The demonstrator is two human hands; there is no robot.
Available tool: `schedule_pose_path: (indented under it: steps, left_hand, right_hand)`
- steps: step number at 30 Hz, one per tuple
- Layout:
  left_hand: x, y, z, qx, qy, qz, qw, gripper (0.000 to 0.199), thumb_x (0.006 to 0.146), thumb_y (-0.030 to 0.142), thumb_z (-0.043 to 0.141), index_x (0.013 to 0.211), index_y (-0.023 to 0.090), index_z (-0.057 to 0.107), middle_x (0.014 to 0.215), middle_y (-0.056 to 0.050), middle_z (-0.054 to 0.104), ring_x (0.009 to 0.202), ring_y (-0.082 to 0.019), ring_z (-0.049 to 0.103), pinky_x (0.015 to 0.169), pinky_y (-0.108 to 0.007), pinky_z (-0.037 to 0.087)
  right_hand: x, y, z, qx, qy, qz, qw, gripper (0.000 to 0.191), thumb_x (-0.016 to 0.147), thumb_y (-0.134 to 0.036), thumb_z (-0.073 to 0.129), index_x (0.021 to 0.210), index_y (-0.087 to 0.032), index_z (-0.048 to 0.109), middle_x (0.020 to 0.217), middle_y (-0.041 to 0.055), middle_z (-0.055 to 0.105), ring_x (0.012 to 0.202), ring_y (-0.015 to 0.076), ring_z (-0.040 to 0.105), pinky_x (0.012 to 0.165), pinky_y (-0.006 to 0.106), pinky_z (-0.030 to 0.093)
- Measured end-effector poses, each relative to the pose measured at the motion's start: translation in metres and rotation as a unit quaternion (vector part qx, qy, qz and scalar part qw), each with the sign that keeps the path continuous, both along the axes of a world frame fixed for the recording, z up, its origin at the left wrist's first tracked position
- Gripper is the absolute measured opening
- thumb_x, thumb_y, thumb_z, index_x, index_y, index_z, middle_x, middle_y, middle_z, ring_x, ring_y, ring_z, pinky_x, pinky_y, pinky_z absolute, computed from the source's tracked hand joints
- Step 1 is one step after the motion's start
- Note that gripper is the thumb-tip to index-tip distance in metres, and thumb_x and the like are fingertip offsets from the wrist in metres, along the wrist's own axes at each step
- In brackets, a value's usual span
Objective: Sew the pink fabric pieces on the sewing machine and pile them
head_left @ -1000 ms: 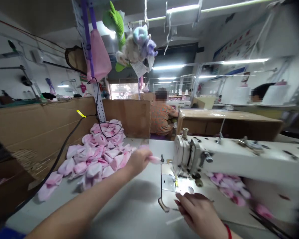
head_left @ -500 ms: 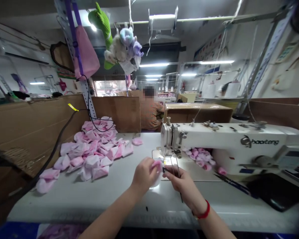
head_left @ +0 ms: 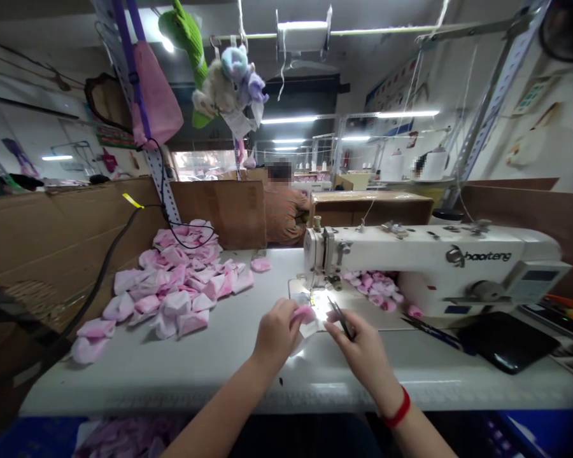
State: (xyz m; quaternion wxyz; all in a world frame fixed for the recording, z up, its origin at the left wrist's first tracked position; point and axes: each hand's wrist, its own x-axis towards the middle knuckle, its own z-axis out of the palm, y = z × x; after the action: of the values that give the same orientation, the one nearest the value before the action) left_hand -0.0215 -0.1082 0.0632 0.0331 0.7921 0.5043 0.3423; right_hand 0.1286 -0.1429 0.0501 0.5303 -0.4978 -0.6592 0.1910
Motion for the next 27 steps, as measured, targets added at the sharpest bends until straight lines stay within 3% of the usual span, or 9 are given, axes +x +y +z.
schedule_pose_path:
  steps: [4, 8, 17, 23, 27]
  left_hand:
    - [0.008, -0.007, 0.001, -0.001, -0.010, -0.018, 1.000, 0.008, 0.076, 0.014, 0.044, 0.073, 0.019, 0.050, 0.074, -0.001, 0.050, 0.067, -0.014, 0.049, 0.057, -0.022, 0.035]
    - [0.008, -0.009, 0.000, -0.010, -0.026, -0.023, 0.999, 0.016, 0.070, 0.006, 0.042, 0.078, 0.019, 0.049, 0.078, -0.002, 0.050, 0.071, -0.015, 0.049, 0.061, -0.024, 0.037]
    - [0.011, -0.007, -0.004, -0.025, -0.063, -0.041, 0.997, 0.015, 0.070, 0.006, 0.042, 0.074, 0.019, 0.048, 0.076, 0.000, 0.050, 0.069, -0.013, 0.049, 0.060, -0.023, 0.038]
    - [0.011, -0.002, -0.007, -0.023, -0.093, -0.035, 0.995, 0.010, 0.077, 0.014, 0.040, 0.073, 0.018, 0.048, 0.073, -0.001, 0.051, 0.069, -0.014, 0.050, 0.061, -0.023, 0.039]
    - [0.011, -0.001, -0.015, -0.016, -0.077, -0.022, 0.997, 0.012, 0.081, 0.019, 0.036, 0.074, 0.019, 0.045, 0.072, -0.001, 0.050, 0.067, -0.014, 0.050, 0.059, -0.023, 0.039]
  right_hand:
    - [-0.001, 0.017, -0.003, -0.047, -0.015, 0.027, 0.998, 0.015, 0.068, -0.033, 0.056, 0.068, -0.018, 0.053, 0.057, -0.0022, 0.052, 0.051, 0.0119, 0.045, 0.047, 0.022, 0.035]
    - [-0.006, 0.022, -0.011, -0.051, -0.019, -0.013, 0.998, 0.013, 0.068, -0.027, 0.051, 0.059, -0.018, 0.045, 0.050, -0.0051, 0.038, 0.048, 0.0103, 0.036, 0.045, 0.022, 0.028]
    - [-0.010, 0.024, -0.018, -0.054, -0.019, -0.018, 0.998, 0.014, 0.067, -0.026, 0.053, 0.061, -0.019, 0.042, 0.052, -0.0055, 0.037, 0.048, 0.0097, 0.033, 0.045, 0.022, 0.026]
    - [-0.003, 0.023, -0.025, -0.069, -0.033, 0.020, 0.997, 0.016, 0.068, -0.032, 0.056, 0.074, -0.019, 0.050, 0.063, -0.0029, 0.051, 0.054, 0.0111, 0.043, 0.051, 0.022, 0.032]
    - [-0.001, 0.024, -0.028, -0.076, -0.046, 0.008, 0.996, 0.015, 0.067, -0.030, 0.056, 0.065, -0.019, 0.047, 0.054, -0.0044, 0.045, 0.050, 0.0106, 0.039, 0.047, 0.022, 0.029]
